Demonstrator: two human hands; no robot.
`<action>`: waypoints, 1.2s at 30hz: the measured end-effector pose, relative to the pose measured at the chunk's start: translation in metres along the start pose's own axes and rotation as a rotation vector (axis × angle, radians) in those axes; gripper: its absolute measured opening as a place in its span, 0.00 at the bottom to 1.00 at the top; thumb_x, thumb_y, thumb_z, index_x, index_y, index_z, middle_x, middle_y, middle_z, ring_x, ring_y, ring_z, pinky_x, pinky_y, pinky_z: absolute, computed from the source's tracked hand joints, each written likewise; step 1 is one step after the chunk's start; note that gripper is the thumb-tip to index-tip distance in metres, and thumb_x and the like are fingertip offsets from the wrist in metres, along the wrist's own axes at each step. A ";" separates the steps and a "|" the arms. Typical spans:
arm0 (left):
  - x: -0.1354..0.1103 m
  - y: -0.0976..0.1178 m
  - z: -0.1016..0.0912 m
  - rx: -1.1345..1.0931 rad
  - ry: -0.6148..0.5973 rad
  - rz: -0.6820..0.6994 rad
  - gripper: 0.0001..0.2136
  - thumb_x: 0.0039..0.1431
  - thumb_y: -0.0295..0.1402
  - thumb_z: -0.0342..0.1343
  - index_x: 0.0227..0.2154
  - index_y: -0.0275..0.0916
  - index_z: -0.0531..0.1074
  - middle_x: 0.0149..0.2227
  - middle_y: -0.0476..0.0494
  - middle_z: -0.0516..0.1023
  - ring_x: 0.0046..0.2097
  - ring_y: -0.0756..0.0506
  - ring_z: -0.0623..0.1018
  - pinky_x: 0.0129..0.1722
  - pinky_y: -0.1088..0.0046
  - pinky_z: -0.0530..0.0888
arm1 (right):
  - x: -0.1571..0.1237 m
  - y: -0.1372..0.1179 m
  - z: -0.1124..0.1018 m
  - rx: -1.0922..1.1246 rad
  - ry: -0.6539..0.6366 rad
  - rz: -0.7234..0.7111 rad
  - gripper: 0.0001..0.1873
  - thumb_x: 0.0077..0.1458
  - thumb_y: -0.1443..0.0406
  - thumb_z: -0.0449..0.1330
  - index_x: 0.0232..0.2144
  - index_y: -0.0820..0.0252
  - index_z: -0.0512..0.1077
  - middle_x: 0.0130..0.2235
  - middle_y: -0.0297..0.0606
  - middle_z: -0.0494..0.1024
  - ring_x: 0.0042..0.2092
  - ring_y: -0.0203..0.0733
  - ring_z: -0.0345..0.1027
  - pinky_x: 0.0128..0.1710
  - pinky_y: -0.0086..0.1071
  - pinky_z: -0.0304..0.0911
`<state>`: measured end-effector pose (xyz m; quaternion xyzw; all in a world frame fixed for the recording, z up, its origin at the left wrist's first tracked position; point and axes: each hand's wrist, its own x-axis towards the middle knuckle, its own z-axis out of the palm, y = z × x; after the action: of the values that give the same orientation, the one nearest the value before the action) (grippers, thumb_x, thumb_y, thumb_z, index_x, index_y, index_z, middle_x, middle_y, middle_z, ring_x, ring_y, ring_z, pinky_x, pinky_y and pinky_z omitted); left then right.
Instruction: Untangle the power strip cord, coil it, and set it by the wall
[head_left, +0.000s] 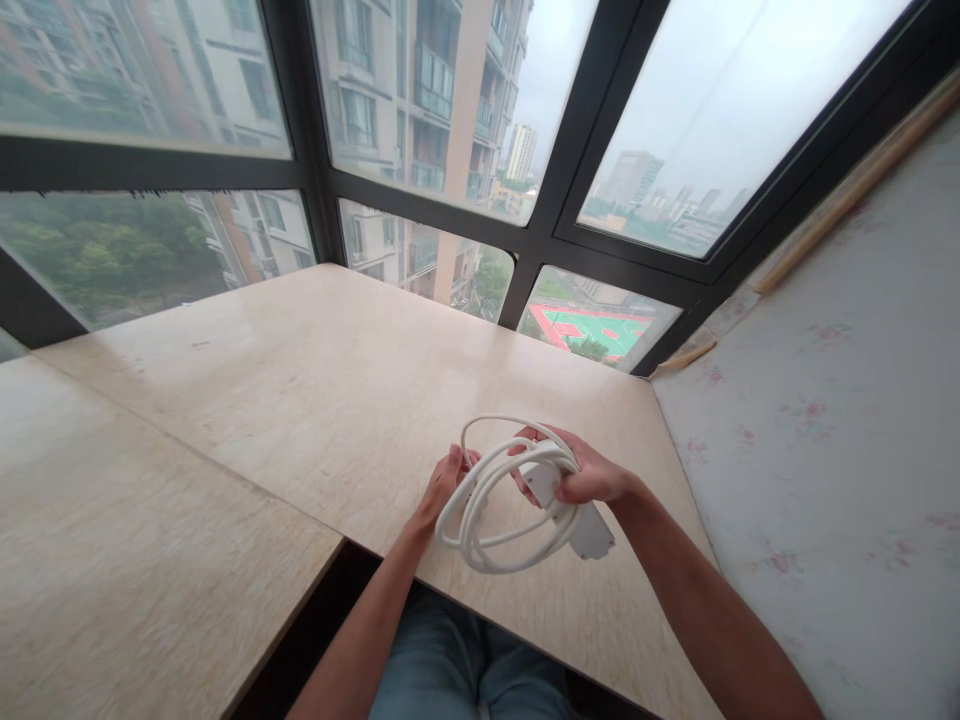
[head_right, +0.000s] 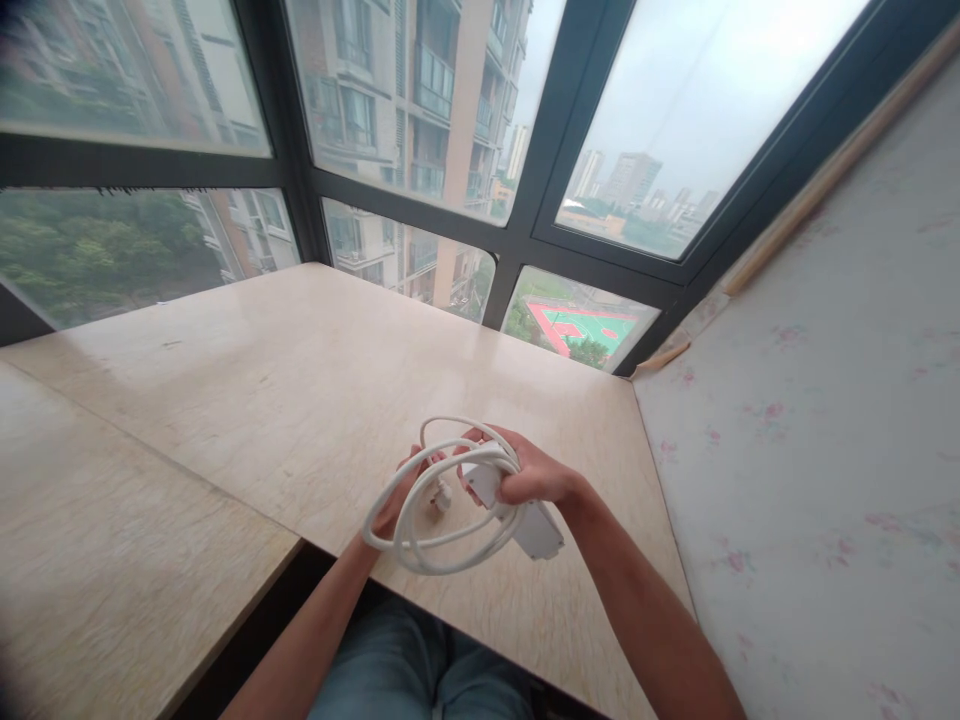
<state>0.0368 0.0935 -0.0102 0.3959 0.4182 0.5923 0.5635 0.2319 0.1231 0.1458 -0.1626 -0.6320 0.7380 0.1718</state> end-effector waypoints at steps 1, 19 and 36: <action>-0.003 0.002 -0.002 -0.022 -0.025 0.005 0.26 0.58 0.57 0.46 0.23 0.37 0.72 0.28 0.40 0.76 0.34 0.42 0.76 0.39 0.65 0.71 | 0.002 0.001 0.000 -0.011 0.028 0.003 0.28 0.35 0.71 0.63 0.44 0.61 0.66 0.35 0.39 0.75 0.32 0.41 0.68 0.31 0.33 0.63; -0.029 0.048 -0.026 -0.530 0.253 -0.221 0.17 0.61 0.47 0.52 0.26 0.38 0.60 0.42 0.40 0.78 0.47 0.38 0.80 0.37 0.64 0.79 | 0.050 0.073 0.006 0.029 0.683 0.245 0.19 0.42 0.61 0.67 0.35 0.59 0.64 0.26 0.30 0.72 0.24 0.34 0.67 0.22 0.26 0.62; 0.002 0.086 -0.078 -0.534 0.711 0.000 0.15 0.65 0.40 0.47 0.25 0.38 0.60 0.33 0.44 0.76 0.31 0.47 0.80 0.31 0.70 0.76 | -0.051 0.066 -0.057 0.475 0.826 0.144 0.10 0.51 0.60 0.63 0.33 0.61 0.69 0.27 0.36 0.73 0.26 0.36 0.66 0.23 0.28 0.63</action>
<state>-0.0658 0.0903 0.0443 0.0080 0.4185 0.7788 0.4672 0.3000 0.1400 0.0729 -0.4419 -0.3119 0.7456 0.3892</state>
